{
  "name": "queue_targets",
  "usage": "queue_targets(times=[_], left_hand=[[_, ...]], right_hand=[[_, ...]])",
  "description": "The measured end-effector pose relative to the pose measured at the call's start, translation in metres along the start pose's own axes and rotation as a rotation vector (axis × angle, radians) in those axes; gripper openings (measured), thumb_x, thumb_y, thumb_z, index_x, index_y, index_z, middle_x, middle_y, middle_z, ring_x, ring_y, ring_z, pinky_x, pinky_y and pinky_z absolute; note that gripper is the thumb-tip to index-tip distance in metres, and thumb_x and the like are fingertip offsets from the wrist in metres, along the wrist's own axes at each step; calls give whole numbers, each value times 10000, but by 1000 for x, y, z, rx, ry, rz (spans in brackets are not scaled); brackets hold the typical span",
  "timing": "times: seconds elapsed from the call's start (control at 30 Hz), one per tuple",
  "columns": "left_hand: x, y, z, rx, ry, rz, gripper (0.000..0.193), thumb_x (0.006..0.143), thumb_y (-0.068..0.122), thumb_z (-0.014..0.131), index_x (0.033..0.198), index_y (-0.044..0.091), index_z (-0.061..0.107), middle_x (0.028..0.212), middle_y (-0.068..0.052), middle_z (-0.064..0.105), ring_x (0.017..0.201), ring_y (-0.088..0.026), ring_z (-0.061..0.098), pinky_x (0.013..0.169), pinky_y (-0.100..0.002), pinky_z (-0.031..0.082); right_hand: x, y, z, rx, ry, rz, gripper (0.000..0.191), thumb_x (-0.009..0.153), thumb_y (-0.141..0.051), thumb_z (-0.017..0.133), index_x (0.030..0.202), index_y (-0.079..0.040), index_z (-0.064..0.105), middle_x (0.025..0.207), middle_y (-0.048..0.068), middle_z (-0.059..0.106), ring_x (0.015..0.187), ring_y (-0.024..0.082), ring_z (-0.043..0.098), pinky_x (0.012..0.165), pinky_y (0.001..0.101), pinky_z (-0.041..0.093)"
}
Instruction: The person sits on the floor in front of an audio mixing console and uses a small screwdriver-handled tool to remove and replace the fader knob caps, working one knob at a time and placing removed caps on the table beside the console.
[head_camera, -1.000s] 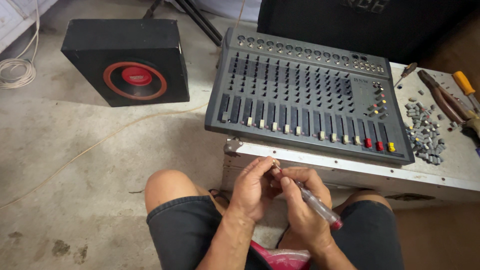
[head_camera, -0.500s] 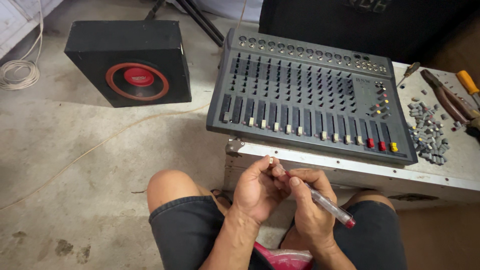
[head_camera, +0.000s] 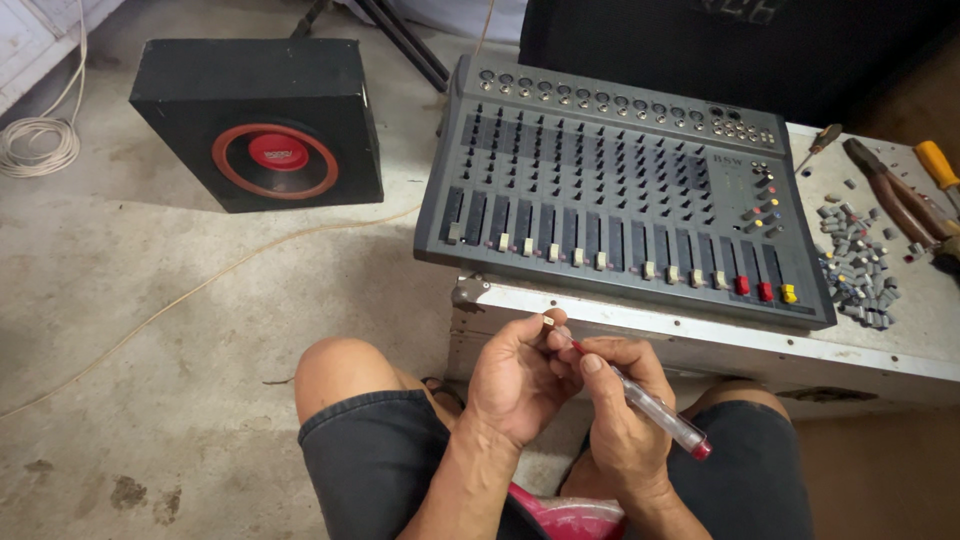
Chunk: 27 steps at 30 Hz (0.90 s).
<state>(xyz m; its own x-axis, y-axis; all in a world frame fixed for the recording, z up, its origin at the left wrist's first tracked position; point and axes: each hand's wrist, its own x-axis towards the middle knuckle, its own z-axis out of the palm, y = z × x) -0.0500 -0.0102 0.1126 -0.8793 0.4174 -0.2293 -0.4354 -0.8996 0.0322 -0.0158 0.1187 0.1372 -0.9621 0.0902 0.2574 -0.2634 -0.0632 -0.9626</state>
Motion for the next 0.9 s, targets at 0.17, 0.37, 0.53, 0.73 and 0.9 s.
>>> queue_targets(times=[0.17,0.37,0.53,0.73,0.9], left_hand=[[0,-1,0,40,-21,24,207,967,231,583,1094,75,635,820,14,614,768,-131,579,771,-308,497],[-2,-2,1,107,-32,69,227,981,229,565,1107,53,631,835,10,607,770,-132,577,769,-313,501],[0,-1,2,182,11,105,230,982,232,574,1102,54,657,832,1,621,761,-136,581,749,-309,498],[-5,2,4,433,83,248,224,971,199,599,1051,37,732,817,-10,659,748,-140,608,729,-314,515],[-5,1,3,474,125,264,260,1010,281,616,1017,55,743,821,-4,665,739,-132,611,712,-307,520]], right_hand=[[0,0,3,5,2,11,132,990,-22,617,1097,54,634,1044,147,732,961,178,724,896,307,591],[1,0,3,-4,-19,-13,117,1004,-19,610,1094,50,635,1054,136,730,973,165,711,904,300,586],[1,1,3,-56,-24,-36,125,999,-17,616,1105,44,642,1041,130,733,971,158,712,893,291,581],[4,-3,5,-162,-54,-74,131,985,-13,629,1100,47,649,1046,123,739,978,152,709,893,275,568],[6,-7,6,-189,-89,-61,133,970,-15,621,1089,35,651,1048,122,758,981,147,728,875,269,579]])
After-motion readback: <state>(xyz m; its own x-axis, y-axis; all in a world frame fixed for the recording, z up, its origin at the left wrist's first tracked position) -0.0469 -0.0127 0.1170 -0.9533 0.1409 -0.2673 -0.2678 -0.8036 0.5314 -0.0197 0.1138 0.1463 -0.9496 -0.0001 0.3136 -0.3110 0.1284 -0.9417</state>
